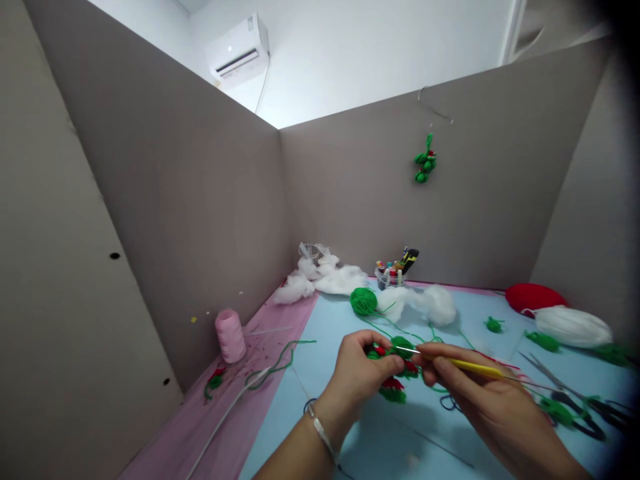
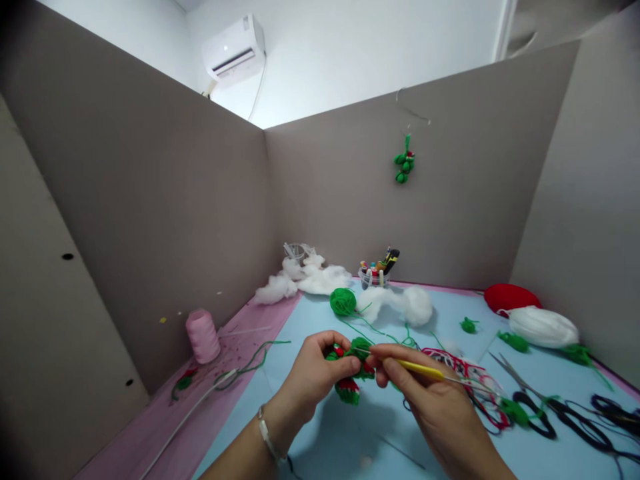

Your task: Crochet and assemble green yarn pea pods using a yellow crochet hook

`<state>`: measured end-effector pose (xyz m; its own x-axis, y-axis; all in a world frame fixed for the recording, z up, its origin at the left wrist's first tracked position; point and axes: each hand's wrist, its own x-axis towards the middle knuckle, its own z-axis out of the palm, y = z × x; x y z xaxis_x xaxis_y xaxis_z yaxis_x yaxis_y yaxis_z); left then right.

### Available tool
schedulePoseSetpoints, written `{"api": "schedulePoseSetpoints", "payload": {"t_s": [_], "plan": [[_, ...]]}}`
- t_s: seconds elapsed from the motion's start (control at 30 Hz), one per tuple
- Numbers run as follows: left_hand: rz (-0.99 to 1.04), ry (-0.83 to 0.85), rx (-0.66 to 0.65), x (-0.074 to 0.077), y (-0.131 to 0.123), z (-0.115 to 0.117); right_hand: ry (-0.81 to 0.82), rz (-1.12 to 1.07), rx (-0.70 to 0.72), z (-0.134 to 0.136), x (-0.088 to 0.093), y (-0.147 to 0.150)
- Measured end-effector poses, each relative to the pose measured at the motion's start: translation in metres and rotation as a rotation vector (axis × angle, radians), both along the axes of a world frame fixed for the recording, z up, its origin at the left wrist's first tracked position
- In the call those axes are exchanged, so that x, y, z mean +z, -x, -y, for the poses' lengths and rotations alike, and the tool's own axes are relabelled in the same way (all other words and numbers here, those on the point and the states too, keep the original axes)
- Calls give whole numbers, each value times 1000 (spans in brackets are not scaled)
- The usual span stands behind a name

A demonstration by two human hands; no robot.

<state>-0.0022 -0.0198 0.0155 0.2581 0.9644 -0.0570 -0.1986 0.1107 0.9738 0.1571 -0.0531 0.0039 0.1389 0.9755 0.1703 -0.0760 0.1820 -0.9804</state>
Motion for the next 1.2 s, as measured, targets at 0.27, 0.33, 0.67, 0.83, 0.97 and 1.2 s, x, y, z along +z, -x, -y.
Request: {"api": "schedulePoseSetpoints", "payload": {"t_s": [0.27, 0.33, 0.67, 0.83, 0.97, 1.2], "plan": [[-35, -27, 42, -1, 1, -1, 35, -112, 66, 0, -4, -7], [-34, -23, 43, -1, 0, -1, 35, -124, 55, 1, -1, -6], [-34, -8, 54, -2, 0, -2, -24, -52, -12, -2, -7, -8], [-27, -25, 2, -4, 1, -3, -51, -21, -10, -3, -12, -10], [-40, -52, -19, -4, 1, -4, -90, 23, -9, -3, -13, -13], [23, -6, -57, -4, 2, -5, -108, 82, -17, -3, -14, -13]]}}
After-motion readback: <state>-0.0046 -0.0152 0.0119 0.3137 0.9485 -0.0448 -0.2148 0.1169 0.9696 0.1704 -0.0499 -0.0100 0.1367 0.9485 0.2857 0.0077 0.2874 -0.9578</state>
